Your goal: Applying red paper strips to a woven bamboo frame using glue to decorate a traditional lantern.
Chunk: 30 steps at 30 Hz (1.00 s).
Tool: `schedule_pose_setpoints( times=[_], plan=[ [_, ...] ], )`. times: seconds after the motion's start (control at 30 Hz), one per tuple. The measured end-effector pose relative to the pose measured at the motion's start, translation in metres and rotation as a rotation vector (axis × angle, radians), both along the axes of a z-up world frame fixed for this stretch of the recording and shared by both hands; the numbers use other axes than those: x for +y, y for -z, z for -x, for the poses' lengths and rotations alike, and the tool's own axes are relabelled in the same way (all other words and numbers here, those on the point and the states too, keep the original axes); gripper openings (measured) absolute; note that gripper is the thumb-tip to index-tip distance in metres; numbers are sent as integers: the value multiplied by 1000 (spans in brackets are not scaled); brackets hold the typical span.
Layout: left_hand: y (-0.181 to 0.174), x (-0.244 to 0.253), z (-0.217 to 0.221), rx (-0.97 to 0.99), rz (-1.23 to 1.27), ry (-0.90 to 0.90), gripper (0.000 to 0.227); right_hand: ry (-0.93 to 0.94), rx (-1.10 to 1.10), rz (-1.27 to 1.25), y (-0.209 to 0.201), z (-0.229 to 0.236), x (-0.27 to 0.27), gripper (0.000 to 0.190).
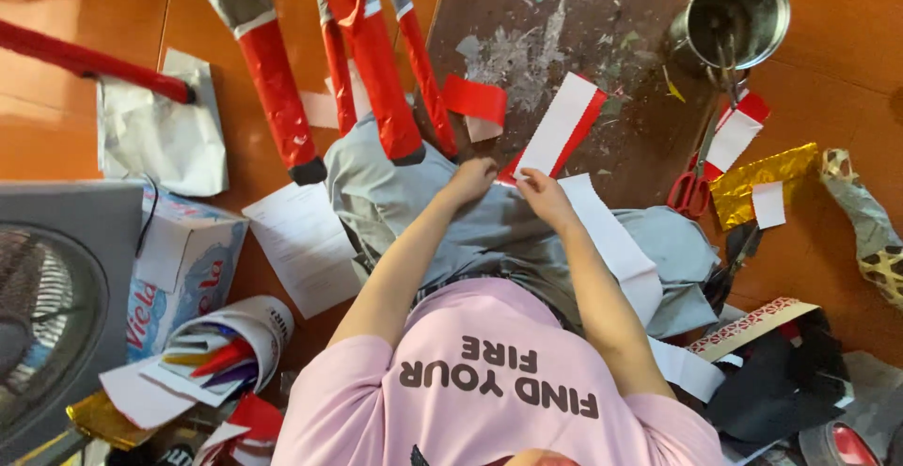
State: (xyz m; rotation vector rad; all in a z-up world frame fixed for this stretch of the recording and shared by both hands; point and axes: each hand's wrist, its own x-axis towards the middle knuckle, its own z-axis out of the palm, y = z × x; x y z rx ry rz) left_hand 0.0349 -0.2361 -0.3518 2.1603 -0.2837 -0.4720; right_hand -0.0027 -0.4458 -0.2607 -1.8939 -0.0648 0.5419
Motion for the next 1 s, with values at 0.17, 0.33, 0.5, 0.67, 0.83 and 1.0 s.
schedule_pose_setpoints(
  times=[0.17, 0.33, 0.5, 0.67, 0.83, 1.0],
  plan=[
    [-1, -8, 7, 34, -277, 226, 32, -108, 86, 206, 49, 15, -15, 39],
    [2, -9, -1, 6, -206, 175, 31, -342, 83, 478, -39, -4, -3, 51],
    [-12, -8, 2, 30, -213, 153, 32, -70, -25, 517, -23, -12, -61, 58],
    [-26, -7, 0, 28, -204, 152, 30, -132, 248, 1114, -57, 15, -96, 77],
    [-33, -8, -2, 6, -202, 191, 30, -166, 344, 1078, -47, 51, -112, 81],
    [-37, -13, -7, -183, -1, 146, 28, 200, 24, 758, -33, 47, -109, 57]
  ],
)
